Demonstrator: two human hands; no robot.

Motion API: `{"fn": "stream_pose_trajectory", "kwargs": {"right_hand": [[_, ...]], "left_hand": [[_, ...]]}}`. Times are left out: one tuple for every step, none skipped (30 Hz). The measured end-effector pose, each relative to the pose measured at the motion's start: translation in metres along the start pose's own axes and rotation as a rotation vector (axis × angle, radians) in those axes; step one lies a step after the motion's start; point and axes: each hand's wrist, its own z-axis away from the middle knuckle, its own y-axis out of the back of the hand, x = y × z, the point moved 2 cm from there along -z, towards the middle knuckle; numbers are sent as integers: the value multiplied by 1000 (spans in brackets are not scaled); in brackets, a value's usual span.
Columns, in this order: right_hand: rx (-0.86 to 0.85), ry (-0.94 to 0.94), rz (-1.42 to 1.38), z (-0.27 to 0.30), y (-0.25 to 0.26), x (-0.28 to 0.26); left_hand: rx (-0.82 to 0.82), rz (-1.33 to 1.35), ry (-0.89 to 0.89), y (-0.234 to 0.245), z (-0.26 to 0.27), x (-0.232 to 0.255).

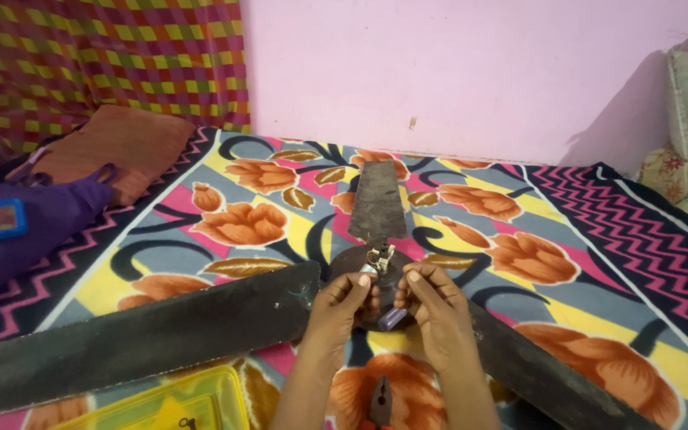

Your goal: The person uses a screwdriver to tighten screws on the central hub of a ceiling fan lying on a bed. They repeatedly pick up small metal rings from a yellow container and place them near the fan hub while continuing to adjust the screws.

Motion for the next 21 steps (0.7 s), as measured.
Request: {"fn": "stream_pose_trajectory", "kwargs": {"right_hand": [[-5,-3,-6,0,0,0],[-10,-7,-13,0,0,0],[-14,-10,-19,0,0,1],[-22,-9,-16,0,0,2],[-28,-8,-13,0,0,4],[-35,-8,-10,0,1,5],[-33,-14,-3,0,1,7],[-30,-21,4,-1,2,8],[-28,-27,11,-2,2,9],[-36,-17,6,-3,1,9],[-45,-7,1,-5,0,9],[-54,2,-4,-5,-1,8],[-58,-13,6,-5,-3,7],[-62,-28,16,-5,-4,5],[-67,-43,25,-6,-6,4],[-82,-41,30,-4,-10,3],[-98,-36,34,-4,-14,1],[-115,-31,38,-3,-19,0],[-141,-22,49,-3,-24,-1],[-168,-13,60,-2,-30,-3],[-194,-6,69,0,-35,-4]], "left_hand": [[13,-2,-27,0,-1,-1],[26,-4,-55,0,-2,-3],[39,-6,-82,0,-3,-5],[52,-17,-116,1,-4,-6],[66,-27,-149,1,-5,-8],[80,-37,-181,2,-6,-9],[92,-28,-179,3,-6,-11],[104,-19,-176,3,-6,-12],[116,-10,-174,4,-7,-12],[120,17,-163,3,-7,-11],[124,43,-153,2,-7,-10],[129,70,-142,1,-7,-8],[127,58,-151,0,-7,-5],[125,45,-159,-1,-6,-1],[124,33,-169,-2,-5,4],[110,23,-190,-3,-2,9],[94,12,-213,-4,1,15],[78,0,-237,-5,4,21],[71,9,-221,-6,7,27],[63,19,-205,-8,10,32],[58,27,-188,-9,13,37]]}}
